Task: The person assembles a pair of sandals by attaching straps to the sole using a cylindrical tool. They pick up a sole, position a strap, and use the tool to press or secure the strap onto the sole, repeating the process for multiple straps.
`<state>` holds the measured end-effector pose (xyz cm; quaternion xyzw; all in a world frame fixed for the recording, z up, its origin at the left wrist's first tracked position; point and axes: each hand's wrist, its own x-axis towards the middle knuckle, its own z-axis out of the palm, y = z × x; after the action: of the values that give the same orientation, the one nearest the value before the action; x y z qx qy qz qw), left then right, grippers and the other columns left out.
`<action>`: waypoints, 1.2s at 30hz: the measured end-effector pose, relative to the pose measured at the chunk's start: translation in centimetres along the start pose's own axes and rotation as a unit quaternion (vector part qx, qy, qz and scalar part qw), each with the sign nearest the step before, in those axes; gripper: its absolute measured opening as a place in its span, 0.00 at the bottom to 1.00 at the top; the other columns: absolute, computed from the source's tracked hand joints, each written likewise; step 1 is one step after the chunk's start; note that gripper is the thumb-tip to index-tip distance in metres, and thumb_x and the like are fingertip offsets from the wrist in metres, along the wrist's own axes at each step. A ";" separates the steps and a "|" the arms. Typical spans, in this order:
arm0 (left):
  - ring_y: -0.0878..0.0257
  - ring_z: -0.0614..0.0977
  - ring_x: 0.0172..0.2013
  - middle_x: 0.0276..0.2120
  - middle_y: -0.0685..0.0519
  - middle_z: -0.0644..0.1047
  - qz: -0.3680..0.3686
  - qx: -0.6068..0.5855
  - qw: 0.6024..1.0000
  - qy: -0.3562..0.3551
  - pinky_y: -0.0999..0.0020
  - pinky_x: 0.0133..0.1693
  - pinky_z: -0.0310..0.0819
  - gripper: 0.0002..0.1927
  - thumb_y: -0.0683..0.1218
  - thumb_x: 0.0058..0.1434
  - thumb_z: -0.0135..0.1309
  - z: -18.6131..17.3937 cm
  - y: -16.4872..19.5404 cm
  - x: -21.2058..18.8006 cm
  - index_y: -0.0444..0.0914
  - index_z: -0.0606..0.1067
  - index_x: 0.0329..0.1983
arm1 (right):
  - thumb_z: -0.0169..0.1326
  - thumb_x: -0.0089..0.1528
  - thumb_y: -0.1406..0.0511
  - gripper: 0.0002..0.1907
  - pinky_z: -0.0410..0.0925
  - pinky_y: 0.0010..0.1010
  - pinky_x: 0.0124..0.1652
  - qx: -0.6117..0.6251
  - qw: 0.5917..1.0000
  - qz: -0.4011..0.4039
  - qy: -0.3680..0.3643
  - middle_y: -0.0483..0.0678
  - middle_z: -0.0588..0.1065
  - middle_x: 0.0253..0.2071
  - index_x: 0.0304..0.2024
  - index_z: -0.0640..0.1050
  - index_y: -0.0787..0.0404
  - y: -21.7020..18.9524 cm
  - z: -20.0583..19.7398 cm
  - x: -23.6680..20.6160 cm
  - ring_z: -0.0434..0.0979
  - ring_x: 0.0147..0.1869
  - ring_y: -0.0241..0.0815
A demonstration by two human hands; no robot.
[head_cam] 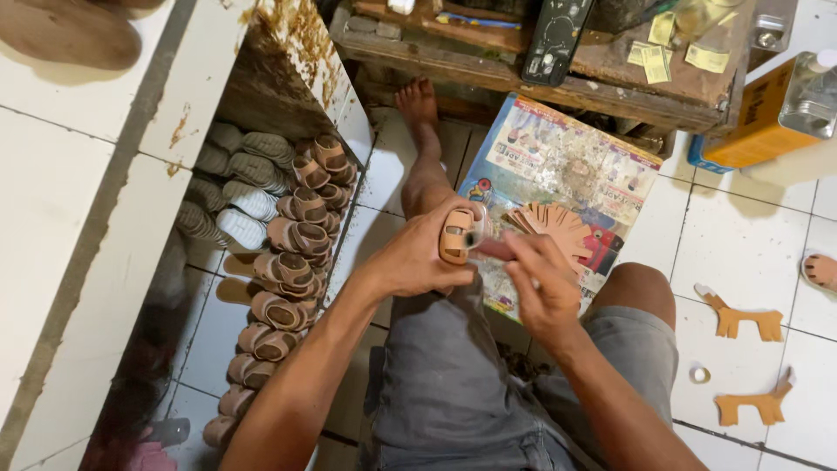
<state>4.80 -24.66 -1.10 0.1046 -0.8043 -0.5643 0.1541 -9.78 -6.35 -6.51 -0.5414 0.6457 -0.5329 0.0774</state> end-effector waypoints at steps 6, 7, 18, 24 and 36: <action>0.61 0.81 0.32 0.33 0.49 0.79 -0.157 -0.049 0.986 -0.003 0.65 0.35 0.78 0.36 0.45 0.47 0.64 -0.2 -0.3 -0.6 0.42 0.69 0.63 | 0.55 0.66 0.75 0.19 0.69 0.30 0.44 0.021 0.998 0.014 -0.052 0.54 0.76 0.45 0.60 0.77 0.65 0.3 -0.2 1.3 0.78 0.46 0.45; 0.61 0.81 0.33 0.34 0.50 0.80 -0.132 -0.025 0.991 0.004 0.65 0.37 0.78 0.36 0.45 0.47 0.65 -0.3 -0.5 -0.6 0.42 0.69 0.62 | 0.55 0.66 0.75 0.19 0.69 0.31 0.44 0.026 0.998 0.021 -0.045 0.54 0.77 0.44 0.60 0.77 0.65 0.4 -0.4 1.2 0.78 0.45 0.46; 0.61 0.79 0.30 0.34 0.51 0.76 -0.203 -0.192 0.960 0.015 0.64 0.33 0.75 0.33 0.39 0.48 0.64 -0.2 -0.9 -1.9 0.40 0.69 0.59 | 0.55 0.65 0.76 0.18 0.70 0.31 0.46 0.034 0.999 -0.010 -0.017 0.54 0.76 0.46 0.59 0.77 0.64 1.3 2.2 0.8 0.77 0.47 0.46; 0.66 0.78 0.43 0.45 0.51 0.76 0.043 -0.083 0.996 0.012 0.68 0.43 0.77 0.36 0.35 0.50 0.66 -0.3 -1.6 -1.9 0.39 0.66 0.62 | 0.53 0.67 0.76 0.18 0.70 0.30 0.49 0.086 0.996 -0.032 0.002 0.54 0.75 0.49 0.60 0.75 0.65 0.1 3.5 -0.5 0.78 0.50 0.46; 0.45 0.82 0.48 0.46 0.48 0.81 -0.019 0.137 0.987 0.082 0.54 0.49 0.76 0.37 0.48 0.50 0.69 1.0 0.3 -1.9 0.46 0.69 0.64 | 0.52 0.68 0.74 0.17 0.68 0.27 0.41 0.058 0.997 0.042 0.019 0.52 0.76 0.47 0.60 0.76 0.65 -0.6 1.4 -1.8 0.75 0.43 0.42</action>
<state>6.17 -23.06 -1.39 0.1859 -0.8566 -0.4411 0.1925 -7.77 -5.68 -7.48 -0.4984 0.6371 -0.5759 0.1183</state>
